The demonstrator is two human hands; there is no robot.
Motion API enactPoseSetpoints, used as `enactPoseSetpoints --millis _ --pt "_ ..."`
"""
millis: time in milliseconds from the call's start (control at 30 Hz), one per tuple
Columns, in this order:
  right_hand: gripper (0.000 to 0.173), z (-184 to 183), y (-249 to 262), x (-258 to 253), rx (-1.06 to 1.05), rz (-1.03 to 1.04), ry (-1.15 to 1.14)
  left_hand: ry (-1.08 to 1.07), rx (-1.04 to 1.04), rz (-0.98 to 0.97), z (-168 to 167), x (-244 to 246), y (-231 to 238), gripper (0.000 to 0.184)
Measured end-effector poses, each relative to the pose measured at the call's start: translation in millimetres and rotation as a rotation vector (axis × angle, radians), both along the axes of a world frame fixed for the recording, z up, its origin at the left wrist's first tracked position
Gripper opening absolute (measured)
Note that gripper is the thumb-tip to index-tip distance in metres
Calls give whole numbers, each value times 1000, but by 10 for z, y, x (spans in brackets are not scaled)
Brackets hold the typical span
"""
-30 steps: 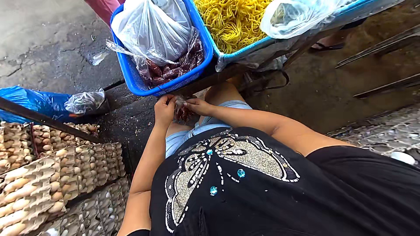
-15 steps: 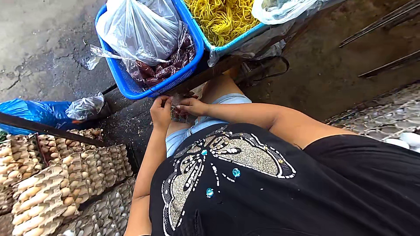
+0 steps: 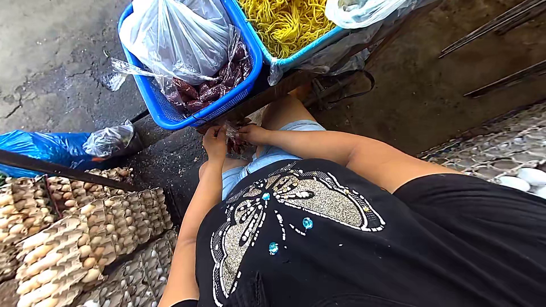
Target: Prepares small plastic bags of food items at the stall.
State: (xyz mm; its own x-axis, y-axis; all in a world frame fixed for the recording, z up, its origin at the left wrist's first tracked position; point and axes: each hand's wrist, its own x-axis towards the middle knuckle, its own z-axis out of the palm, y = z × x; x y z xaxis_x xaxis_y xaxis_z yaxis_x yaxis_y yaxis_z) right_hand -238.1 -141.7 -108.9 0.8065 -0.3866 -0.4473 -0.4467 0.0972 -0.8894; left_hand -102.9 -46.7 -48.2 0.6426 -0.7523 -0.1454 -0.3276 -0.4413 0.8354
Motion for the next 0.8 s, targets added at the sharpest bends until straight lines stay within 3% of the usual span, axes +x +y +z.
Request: enactPoseSetpoints --millis 133,467,533,633,700,733,800 --pt "41 27 -40 43 -114 35 57 115 -18 74 -60 2 -48 19" --pt "41 196 -77 -37 -208 84 136 -62 115 -8 -69 15 31 27" --pt "45 208 -96 -91 -202 28 66 -234 66 -63 115 27 151 32" --pt "50 242 -128 -124 -142 -105 6 -628 -399 -16 465 167 263 30" --pt "51 167 -123 -101 -115 -153 25 -691 -573 41 845 348 168 28" --pt "51 136 -110 -80 -118 -162 33 -677 -564 75 1042 436 76 27" --pt "53 112 -90 -33 -139 -151 54 -588 -334 100 1379 624 -150 34"
